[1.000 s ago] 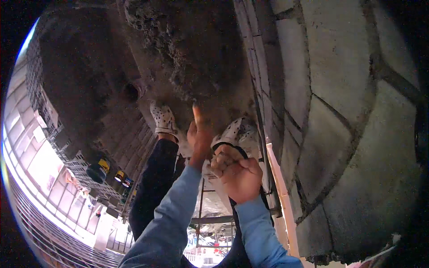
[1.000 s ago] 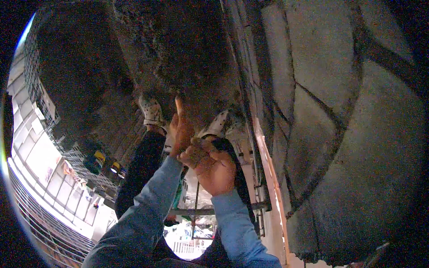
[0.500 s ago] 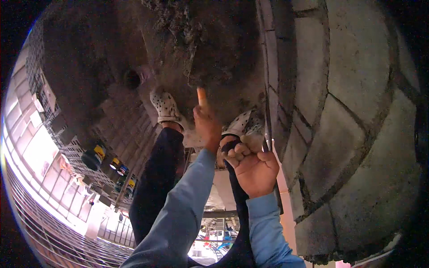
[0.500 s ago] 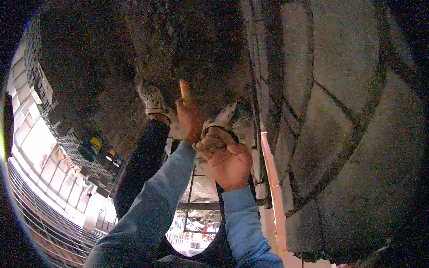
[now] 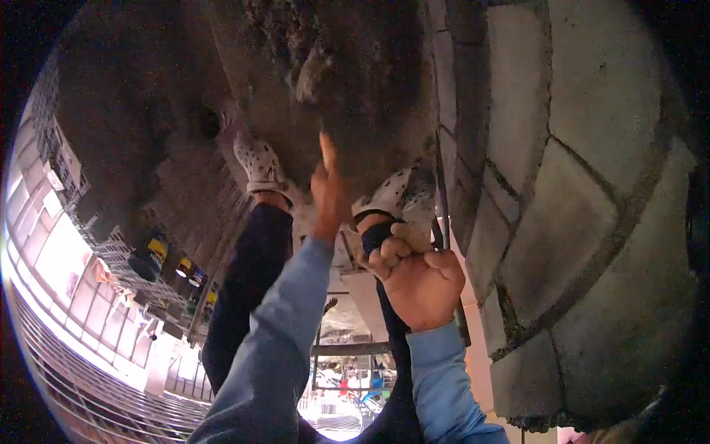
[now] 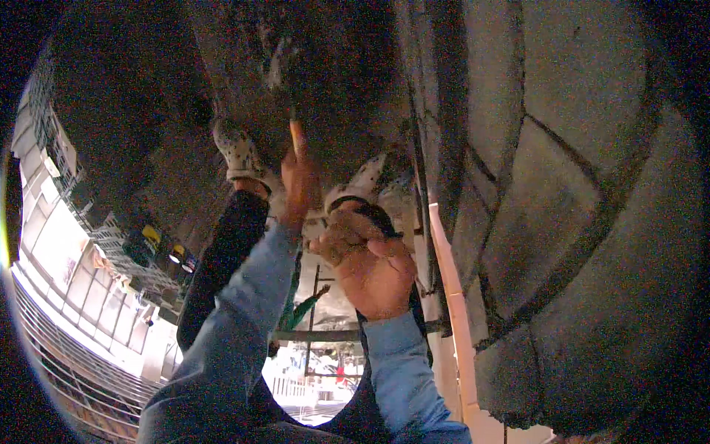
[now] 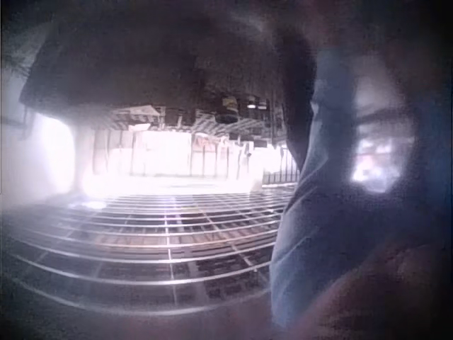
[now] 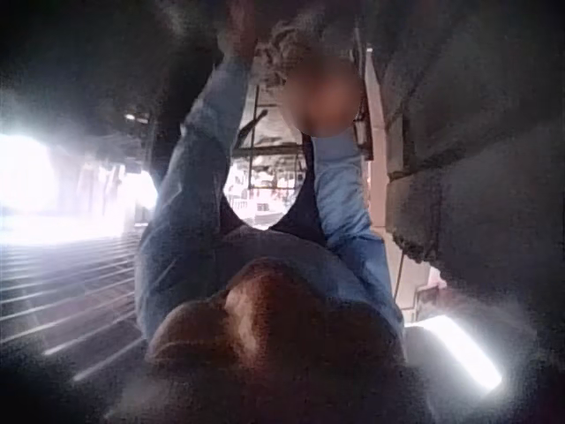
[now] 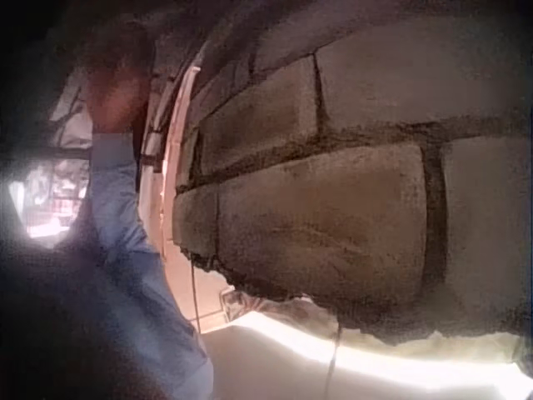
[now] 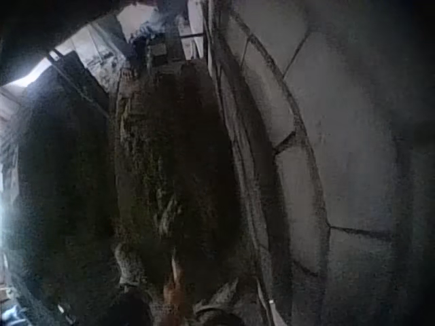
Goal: The person uses a trowel to apply and smooth cement onto a horizontal beam or wall section. They repeatedly scoop the material and spread it along the surface, occasionally using their hand to assist in smoothing the texture.
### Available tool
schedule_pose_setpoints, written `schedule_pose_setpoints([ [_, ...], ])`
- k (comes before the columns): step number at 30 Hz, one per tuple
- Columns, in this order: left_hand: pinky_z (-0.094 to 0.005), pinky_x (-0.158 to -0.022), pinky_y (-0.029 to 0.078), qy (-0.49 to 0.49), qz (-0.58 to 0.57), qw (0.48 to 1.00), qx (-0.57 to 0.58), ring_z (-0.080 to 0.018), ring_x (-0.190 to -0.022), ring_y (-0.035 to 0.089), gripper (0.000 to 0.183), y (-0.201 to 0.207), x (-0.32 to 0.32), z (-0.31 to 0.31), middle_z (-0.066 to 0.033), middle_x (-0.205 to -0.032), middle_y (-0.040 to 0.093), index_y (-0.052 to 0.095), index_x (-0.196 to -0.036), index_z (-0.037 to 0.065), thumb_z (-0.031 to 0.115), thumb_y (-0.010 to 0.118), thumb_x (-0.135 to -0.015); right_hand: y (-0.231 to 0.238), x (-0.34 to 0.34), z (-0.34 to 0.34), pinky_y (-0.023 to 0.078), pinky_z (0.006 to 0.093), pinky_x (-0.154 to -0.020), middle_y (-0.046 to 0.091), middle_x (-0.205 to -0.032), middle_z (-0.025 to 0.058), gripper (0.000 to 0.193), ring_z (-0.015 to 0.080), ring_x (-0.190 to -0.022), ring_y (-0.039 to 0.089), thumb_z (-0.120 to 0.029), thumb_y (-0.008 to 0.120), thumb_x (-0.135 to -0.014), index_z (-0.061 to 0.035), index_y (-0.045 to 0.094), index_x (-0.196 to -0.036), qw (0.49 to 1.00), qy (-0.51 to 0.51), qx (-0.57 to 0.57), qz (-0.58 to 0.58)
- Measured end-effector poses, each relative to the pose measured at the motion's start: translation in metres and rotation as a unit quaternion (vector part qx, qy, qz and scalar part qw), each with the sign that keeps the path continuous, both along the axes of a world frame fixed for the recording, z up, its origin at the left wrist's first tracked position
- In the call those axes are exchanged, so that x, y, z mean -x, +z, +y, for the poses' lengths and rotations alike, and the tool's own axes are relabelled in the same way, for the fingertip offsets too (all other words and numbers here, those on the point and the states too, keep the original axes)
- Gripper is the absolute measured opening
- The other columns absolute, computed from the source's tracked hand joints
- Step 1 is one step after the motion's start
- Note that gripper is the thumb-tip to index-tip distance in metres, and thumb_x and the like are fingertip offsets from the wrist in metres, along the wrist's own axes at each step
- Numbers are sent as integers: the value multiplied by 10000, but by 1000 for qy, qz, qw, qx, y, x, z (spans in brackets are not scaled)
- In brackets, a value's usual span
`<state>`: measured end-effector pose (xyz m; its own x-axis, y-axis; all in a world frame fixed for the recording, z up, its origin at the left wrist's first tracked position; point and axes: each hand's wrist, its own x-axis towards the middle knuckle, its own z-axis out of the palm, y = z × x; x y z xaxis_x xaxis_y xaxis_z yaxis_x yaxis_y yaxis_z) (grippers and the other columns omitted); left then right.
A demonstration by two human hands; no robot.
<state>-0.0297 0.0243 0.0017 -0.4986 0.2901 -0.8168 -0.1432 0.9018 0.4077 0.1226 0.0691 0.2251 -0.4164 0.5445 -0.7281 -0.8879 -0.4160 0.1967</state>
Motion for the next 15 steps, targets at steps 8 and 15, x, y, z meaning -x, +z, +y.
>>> schedule_pose_setpoints([
  [8, -348, -510, 407, 16, -155, 988, 16, -135, -538, 508, 488, 62, 32, -16, -22, -641, 511, 612, -965, 37, 510, 509, -1028, -5, 4, -8, 459, 529, -1093, 688, -1157, 189, 496, 338, -1118, 645, -188, 601, -857, 66, 585, -1282, 996, -9, 41, -77],
  [15, -343, -478, 407, -102, -93, 990, 30, -122, -525, 509, 404, 193, 108, -1, -14, -661, 527, 613, -948, 65, 442, 506, -1044, 3, 27, -15, 470, 508, -1046, 682, -1142, 147, 431, 330, -1085, 644, -264, 580, -918, 25, 622, -1236, 983, -53, 99, -148],
])
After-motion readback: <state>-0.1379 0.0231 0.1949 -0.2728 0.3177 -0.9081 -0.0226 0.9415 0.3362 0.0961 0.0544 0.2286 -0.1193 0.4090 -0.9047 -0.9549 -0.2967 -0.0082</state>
